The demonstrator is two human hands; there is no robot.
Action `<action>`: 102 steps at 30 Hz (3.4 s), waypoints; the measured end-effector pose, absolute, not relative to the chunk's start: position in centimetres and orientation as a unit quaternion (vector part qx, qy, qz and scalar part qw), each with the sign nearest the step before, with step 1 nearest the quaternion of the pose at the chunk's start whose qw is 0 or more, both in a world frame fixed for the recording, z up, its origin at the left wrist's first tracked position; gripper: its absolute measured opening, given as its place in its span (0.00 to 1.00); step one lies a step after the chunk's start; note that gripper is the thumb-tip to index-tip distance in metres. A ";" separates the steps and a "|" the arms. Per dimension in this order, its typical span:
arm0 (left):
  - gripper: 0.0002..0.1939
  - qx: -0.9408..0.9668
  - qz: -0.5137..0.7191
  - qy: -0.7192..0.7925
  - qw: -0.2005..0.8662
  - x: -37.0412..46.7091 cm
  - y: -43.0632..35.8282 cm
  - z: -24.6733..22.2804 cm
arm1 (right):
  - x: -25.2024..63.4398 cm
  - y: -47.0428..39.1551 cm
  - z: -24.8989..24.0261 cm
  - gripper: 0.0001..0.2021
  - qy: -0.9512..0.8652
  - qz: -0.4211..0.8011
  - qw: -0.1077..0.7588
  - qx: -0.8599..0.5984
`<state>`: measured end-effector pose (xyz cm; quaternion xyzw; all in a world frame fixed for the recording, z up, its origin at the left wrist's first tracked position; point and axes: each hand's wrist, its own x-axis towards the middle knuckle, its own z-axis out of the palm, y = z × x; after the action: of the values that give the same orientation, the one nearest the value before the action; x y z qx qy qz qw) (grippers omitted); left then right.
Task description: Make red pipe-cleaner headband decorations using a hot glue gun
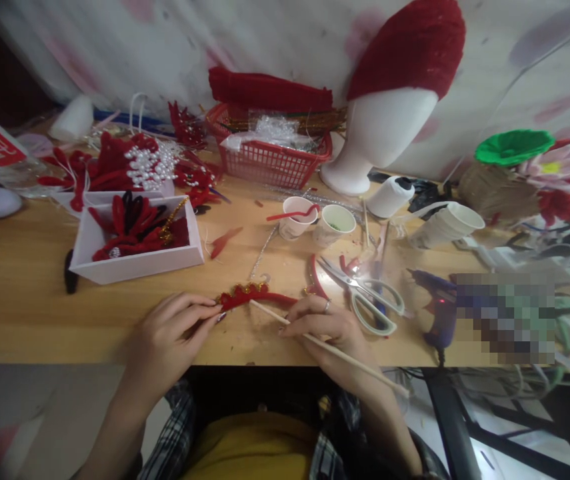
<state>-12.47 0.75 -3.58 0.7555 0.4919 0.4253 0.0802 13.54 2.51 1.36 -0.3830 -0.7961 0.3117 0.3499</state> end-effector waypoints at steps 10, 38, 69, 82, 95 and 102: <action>0.04 0.755 0.420 0.496 0.084 -12.4 0.7 -3.6 | 12.2 1.4 0.9 0.24 -0.680 0.292 0.307 -0.598; 0.04 0.759 0.406 0.504 0.077 -12.5 0.7 -3.6 | 12.9 1.3 1.6 0.13 -0.719 0.265 0.319 -0.558; 0.04 0.759 0.409 0.501 0.080 -12.6 0.7 -3.7 | 15.1 1.0 3.4 0.14 -0.729 0.439 0.356 -0.386; 0.05 0.751 0.431 0.496 0.059 -12.6 0.6 -4.2 | 14.9 4.6 4.4 0.11 -0.814 0.141 0.283 -0.487; 0.06 0.756 0.436 0.487 0.036 -12.5 0.9 -4.0 | 12.3 11.0 3.5 0.30 -0.921 0.005 0.152 -0.358; 0.06 0.748 0.433 0.498 0.074 -12.8 0.8 -4.2 | 14.1 7.1 3.2 0.10 -0.866 0.012 0.245 -0.436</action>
<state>-12.82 0.80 -4.15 0.7475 0.4981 0.4333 0.0735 14.06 7.08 3.17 -0.4363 -0.8658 0.0122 0.2445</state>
